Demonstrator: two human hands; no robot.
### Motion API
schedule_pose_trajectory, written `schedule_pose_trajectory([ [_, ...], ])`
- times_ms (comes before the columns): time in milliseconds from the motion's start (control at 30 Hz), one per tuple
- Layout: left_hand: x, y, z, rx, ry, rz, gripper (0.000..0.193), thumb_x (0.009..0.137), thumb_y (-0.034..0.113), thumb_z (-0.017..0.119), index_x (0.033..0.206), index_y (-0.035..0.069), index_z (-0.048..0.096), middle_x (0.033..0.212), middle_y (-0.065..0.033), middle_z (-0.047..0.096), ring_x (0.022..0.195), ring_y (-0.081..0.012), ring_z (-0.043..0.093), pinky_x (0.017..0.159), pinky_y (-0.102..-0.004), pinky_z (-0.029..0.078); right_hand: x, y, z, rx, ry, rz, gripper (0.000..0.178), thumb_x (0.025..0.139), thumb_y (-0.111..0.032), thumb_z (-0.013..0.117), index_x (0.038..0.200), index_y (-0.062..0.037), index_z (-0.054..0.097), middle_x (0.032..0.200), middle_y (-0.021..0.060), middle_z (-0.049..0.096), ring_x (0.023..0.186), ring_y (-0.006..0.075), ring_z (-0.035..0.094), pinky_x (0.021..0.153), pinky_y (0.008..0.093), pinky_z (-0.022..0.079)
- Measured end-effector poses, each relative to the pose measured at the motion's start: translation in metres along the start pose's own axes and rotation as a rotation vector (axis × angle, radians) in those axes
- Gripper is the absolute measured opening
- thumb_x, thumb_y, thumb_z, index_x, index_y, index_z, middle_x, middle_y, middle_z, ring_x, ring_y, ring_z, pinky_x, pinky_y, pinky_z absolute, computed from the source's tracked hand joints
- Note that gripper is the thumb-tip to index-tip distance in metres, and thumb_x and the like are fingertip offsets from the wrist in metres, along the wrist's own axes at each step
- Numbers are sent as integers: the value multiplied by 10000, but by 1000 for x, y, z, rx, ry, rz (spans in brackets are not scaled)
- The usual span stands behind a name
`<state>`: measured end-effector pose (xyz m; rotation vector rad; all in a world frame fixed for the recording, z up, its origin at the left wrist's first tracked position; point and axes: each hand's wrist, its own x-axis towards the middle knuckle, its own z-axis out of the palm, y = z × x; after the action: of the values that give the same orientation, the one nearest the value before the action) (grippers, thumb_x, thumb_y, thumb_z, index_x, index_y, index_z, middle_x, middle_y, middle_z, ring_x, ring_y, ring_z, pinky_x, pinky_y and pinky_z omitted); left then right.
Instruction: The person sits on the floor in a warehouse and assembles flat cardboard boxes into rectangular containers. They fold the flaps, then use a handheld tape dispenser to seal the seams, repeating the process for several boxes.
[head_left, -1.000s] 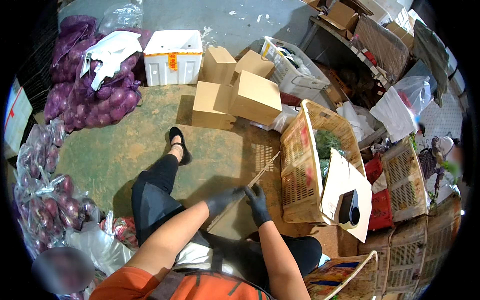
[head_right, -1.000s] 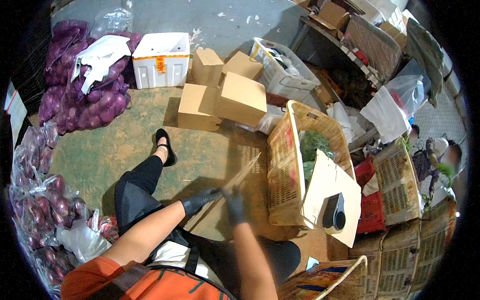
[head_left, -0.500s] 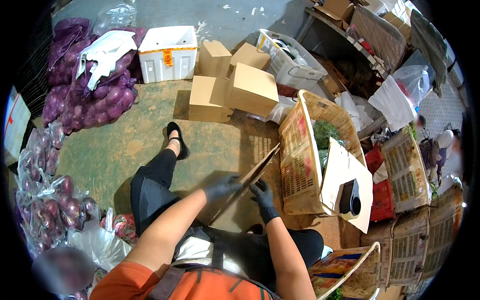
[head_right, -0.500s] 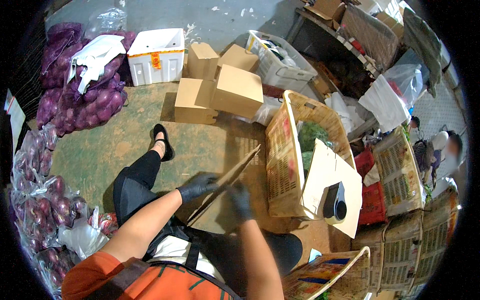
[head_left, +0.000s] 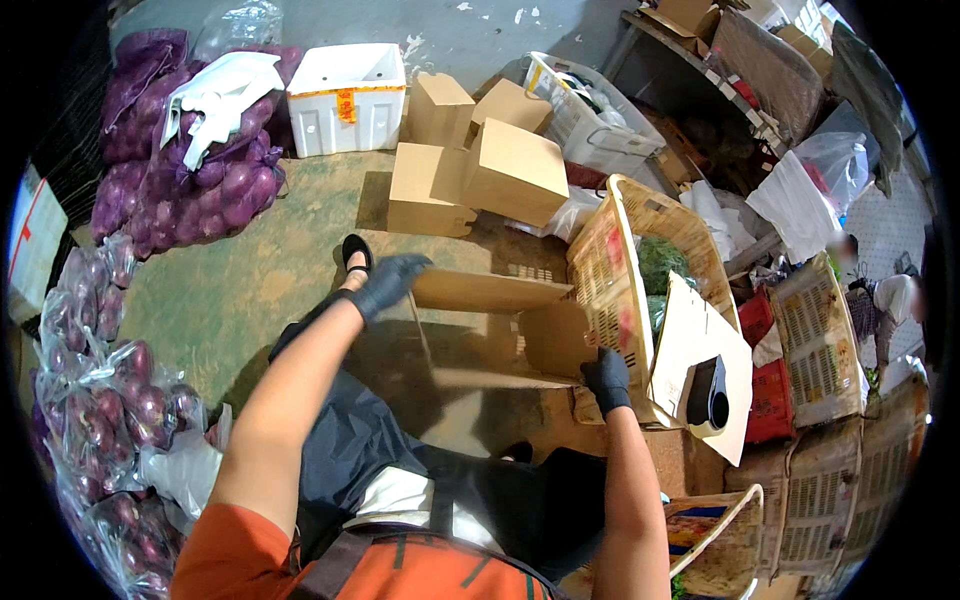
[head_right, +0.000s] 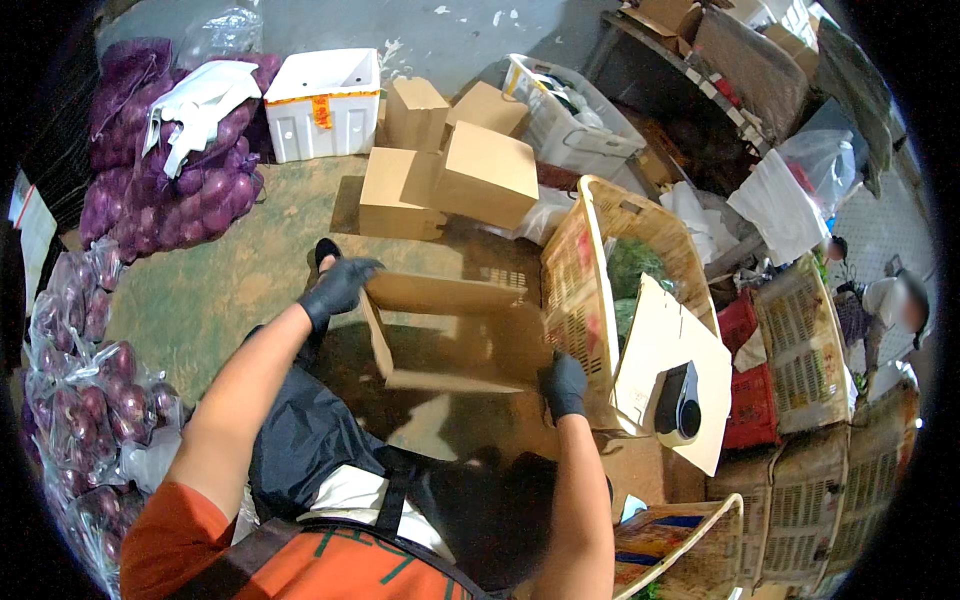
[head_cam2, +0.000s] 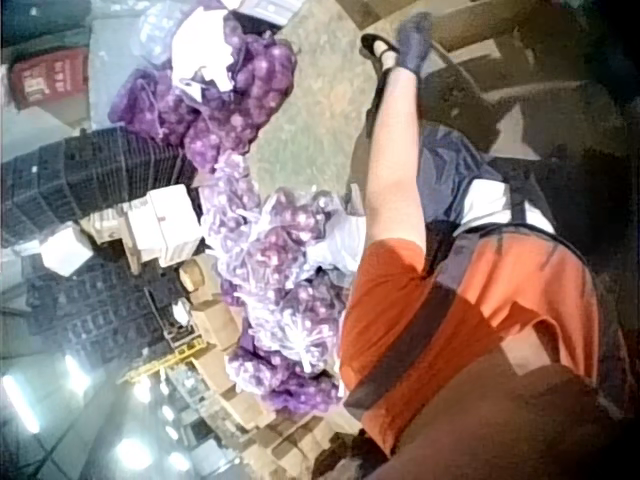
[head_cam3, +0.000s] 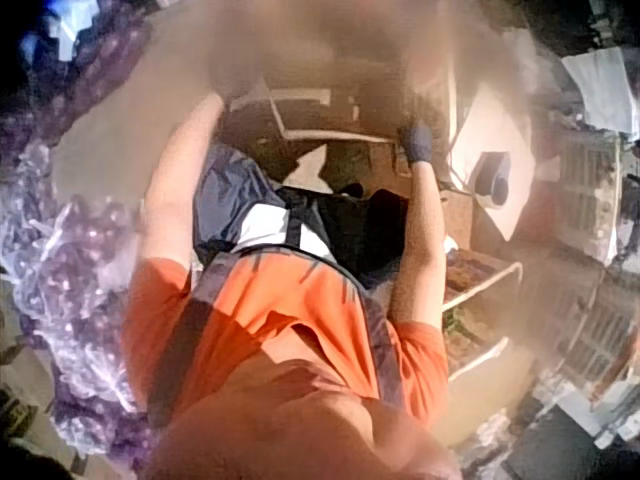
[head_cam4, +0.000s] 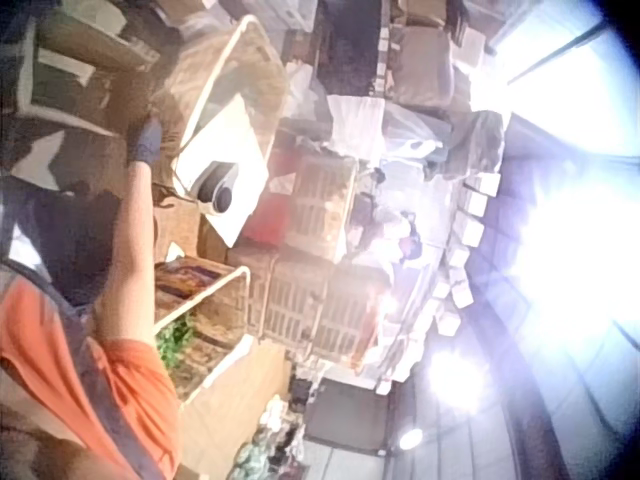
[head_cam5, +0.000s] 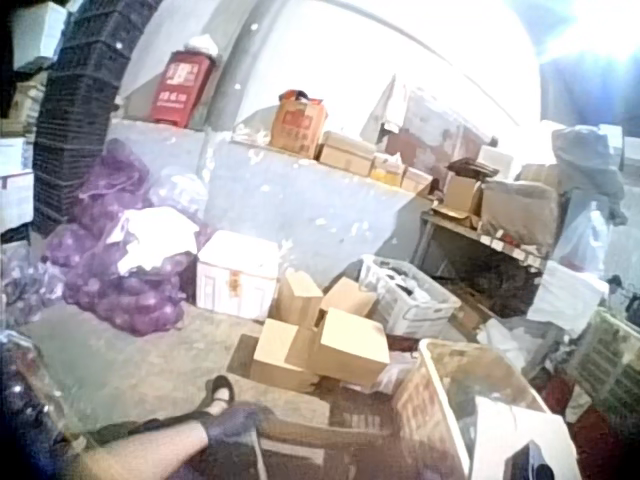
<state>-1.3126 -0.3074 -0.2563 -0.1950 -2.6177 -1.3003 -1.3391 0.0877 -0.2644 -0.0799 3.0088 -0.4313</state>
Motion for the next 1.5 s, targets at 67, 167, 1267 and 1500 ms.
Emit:
schedule_pose_trajectory([
  [67,17,-38,-15,133,1,-19,232,807,157,450,916,8,590,959,-137,591,904,-245,557,783,-326,424,-6,1,-1,-85,-120,-62,335,597,-256,637,836,-22,606,816,212,586,788,342,566,699,385,459],
  [167,26,-56,-11,108,10,-52,211,787,133,462,892,10,598,914,-135,603,871,-235,565,765,-313,428,-13,-19,21,-191,-89,-147,318,597,-251,625,815,-20,602,797,213,585,782,345,565,687,391,459],
  [1267,-31,19,52,318,-626,-332,752,684,638,479,941,-67,520,924,-249,556,864,-358,553,752,-409,433,24,-65,60,-227,-517,-383,327,672,-275,605,873,-16,593,864,191,590,818,325,570,723,378,452],
  [1500,-34,20,65,525,-661,-240,606,718,606,458,809,17,569,855,-196,584,808,-324,570,697,-415,443,43,-43,95,-204,-431,-245,422,608,-347,681,871,-26,600,839,168,605,809,306,578,725,373,456],
])
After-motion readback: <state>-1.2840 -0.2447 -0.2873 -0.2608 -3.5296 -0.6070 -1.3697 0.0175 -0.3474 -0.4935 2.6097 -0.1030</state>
